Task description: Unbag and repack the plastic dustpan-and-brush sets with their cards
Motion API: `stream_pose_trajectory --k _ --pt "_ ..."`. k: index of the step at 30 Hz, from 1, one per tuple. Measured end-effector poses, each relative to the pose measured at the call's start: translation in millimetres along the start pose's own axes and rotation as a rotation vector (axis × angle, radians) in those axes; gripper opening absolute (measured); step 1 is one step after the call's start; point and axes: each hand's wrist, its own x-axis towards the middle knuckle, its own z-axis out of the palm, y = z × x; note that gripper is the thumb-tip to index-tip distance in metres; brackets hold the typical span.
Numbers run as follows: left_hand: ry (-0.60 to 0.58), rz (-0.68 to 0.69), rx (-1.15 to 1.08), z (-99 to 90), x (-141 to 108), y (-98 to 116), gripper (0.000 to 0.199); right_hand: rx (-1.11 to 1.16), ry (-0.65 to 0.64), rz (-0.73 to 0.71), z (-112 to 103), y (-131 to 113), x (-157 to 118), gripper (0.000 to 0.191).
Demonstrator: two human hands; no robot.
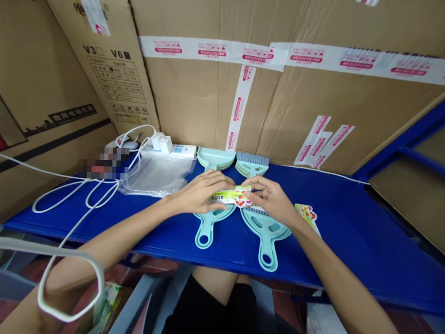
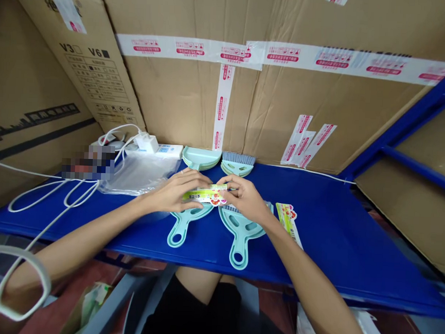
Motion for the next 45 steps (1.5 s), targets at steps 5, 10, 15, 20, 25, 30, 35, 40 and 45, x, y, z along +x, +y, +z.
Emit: stream_pose_trajectory --k 5,10,15,20,25,30,35,40,45 --pt "-0.048 0.002 0.004 -0.7 -4.2 -9.5 0.026 0.053 0.02 -0.02 -2.6 2.5 1.5 0.043" --pt "-0.211 -0.046 0.068 -5.0 -9.1 -19.5 0.029 -0.054 0.233 -0.069 -20.9 4.5 4.6 0.036" --pt "-0.256 -0.051 0.044 1.8 -13.3 -24.0 0.027 -0.101 0.273 -0.061 -26.8 10.6 7.6 0.032" --pt "-0.255 -0.07 -0.063 3.8 -13.3 -28.5 0.024 -0.119 0.236 -0.04 -20.4 12.2 7.9 0.026" --pt "-0.28 -0.082 -0.076 3.1 -12.5 -30.6 0.024 -0.124 0.239 -0.059 -19.8 11.1 7.1 0.025" --pt "-0.294 -0.086 -0.03 4.1 -12.4 -30.5 0.027 -0.129 0.256 -0.067 -22.9 11.7 6.8 0.027" --pt "-0.269 -0.077 -0.01 7.2 -13.8 -31.6 0.028 -0.15 0.257 -0.078 -23.8 13.4 6.3 0.024" --pt "-0.16 -0.067 0.02 -4.8 -10.9 -28.6 0.027 -0.151 0.261 -0.094 -25.5 15.0 6.6 0.023" --pt "0.03 -0.117 0.093 -24.5 -6.8 -27.1 0.027 -0.182 0.271 -0.111 -26.4 17.8 7.4 0.022"
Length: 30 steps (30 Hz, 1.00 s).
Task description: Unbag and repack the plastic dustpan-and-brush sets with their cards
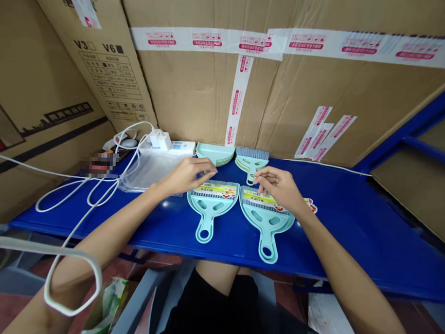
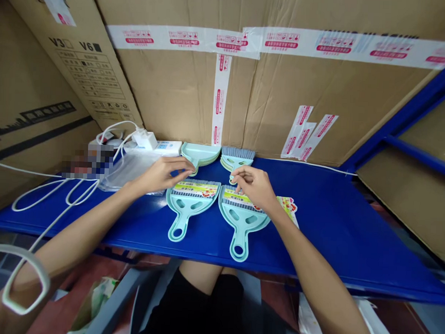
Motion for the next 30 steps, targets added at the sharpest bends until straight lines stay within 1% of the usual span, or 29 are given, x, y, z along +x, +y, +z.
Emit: stream_pose_trajectory --k 2,5,7,8,10,12,15,16,17,18,20,21,23,25,28,30 --pt "-0.037 -0.006 0.037 -1.2 -0.9 -3.2 0.027 -0.029 -0.01 -0.009 1.0 1.6 0.1 0.021" --pt "-0.121 0.014 0.068 2.7 -3.8 -8.2 0.027 -0.129 -0.024 -0.042 2.1 3.5 -0.3 0.021" --pt "-0.134 0.025 0.118 5.9 -5.2 -9.7 0.028 -0.255 -0.063 -0.103 1.8 3.2 -1.3 0.024" --pt "-0.126 0.027 0.156 7.2 -5.5 -9.8 0.029 -0.325 -0.104 -0.143 1.2 2.1 -2.2 0.027" --pt "-0.094 0.033 0.232 9.0 -5.6 -9.6 0.03 -0.441 -0.217 -0.219 0.6 -2.7 -4.8 0.042" --pt "-0.059 0.051 0.288 9.9 -5.4 -9.8 0.031 -0.513 -0.321 -0.271 3.1 -11.5 -8.8 0.062" --pt "-0.015 0.068 0.332 9.9 -5.3 -11.5 0.032 -0.592 -0.423 -0.345 19.3 -31.0 -19.8 0.092" --pt "0.002 0.06 0.341 9.6 -5.4 -12.4 0.033 -0.615 -0.441 -0.383 28.5 -38.3 -25.5 0.096" --pt "0.021 0.047 0.347 9.3 -5.6 -13.4 0.033 -0.634 -0.445 -0.425 39.4 -45.5 -32.3 0.091" --pt "0.041 0.033 0.352 8.9 -5.7 -14.3 0.033 -0.652 -0.439 -0.468 51.4 -52.2 -40.2 0.079" --pt "0.075 0.017 0.362 8.1 -6.1 -15.9 0.034 -0.703 -0.401 -0.525 76.0 -63.4 -57.4 0.036" --pt "0.089 0.016 0.367 7.8 -6.3 -16.6 0.035 -0.754 -0.398 -0.531 87.4 -67.4 -65.7 0.025" --pt "0.115 0.017 0.375 7.8 -6.7 -17.6 0.036 -0.874 -0.391 -0.508 106.2 -71.7 -79.6 0.022" --pt "0.149 0.008 0.377 8.4 -7.3 -17.9 0.036 -0.967 -0.392 -0.456 118.7 -71.0 -88.0 0.025" --pt "0.204 -0.04 0.336 10.6 -8.0 -16.7 0.033 -1.016 -0.406 -0.411 128.0 -63.8 -92.9 0.02" --pt "0.247 -0.087 0.258 12.4 -7.5 -14.9 0.029 -1.02 -0.392 -0.433 129.7 -58.5 -94.3 0.017"
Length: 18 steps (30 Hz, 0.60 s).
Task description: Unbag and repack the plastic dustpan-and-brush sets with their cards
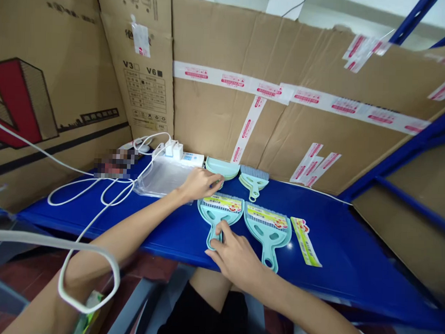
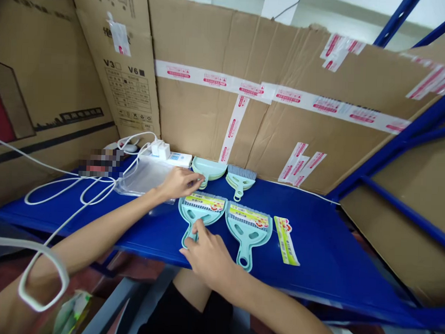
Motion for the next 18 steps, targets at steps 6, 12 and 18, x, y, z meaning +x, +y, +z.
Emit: stream_pose_trajectory --k 6,12,18 --pt "0.173 -0.297 -0.361 0.2 5.1 3.3 0.023 0.042 0.203 -0.056 -6.4 -1.7 -15.7 0.022" --pt "0.3 -0.588 -0.806 -4.7 13.7 -4.1 0.029 0.007 0.33 -0.053 -39.8 -1.2 -33.2 0.024" --pt "0.256 -0.764 -1.287 -7.3 19.7 15.4 0.037 -0.107 0.381 0.024 -75.3 22.9 -14.9 0.029"
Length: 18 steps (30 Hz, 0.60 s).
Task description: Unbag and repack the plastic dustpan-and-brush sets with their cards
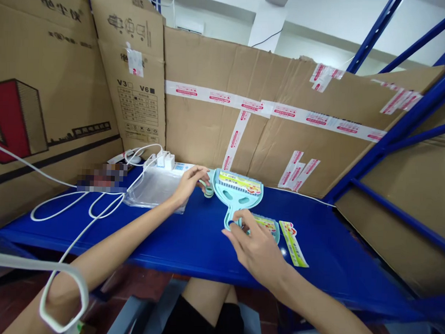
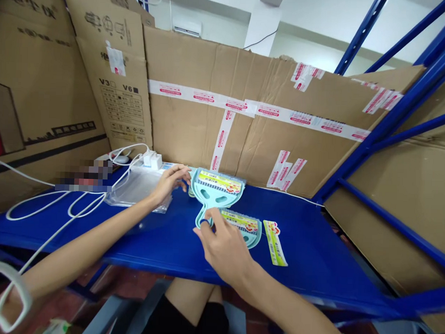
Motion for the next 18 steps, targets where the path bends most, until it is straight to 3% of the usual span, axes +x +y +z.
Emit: stream_pose_trajectory --k 5,9,12,15,18 --pt "-0.31 -0.359 -0.327 26.2 -21.2 4.0 0.042 -0.084 -0.014 -0.003 12.4 9.7 36.1 0.027" --pt "-0.194 -0.377 -0.391 36.5 -29.4 2.0 0.024 -0.09 -0.08 -0.027 32.4 3.7 46.5 0.022" --pt "-0.115 -0.399 -0.388 35.2 -28.6 -3.9 0.026 0.106 -0.041 -0.018 28.9 15.9 45.2 0.024" --pt "-0.183 -0.476 -0.354 30.8 -26.9 -9.2 0.034 0.364 0.119 0.18 13.6 61.0 44.4 0.028" --pt "-0.319 -0.54 -0.326 28.1 -27.6 -10.4 0.041 0.544 0.264 0.593 11.5 122.2 42.4 0.033"
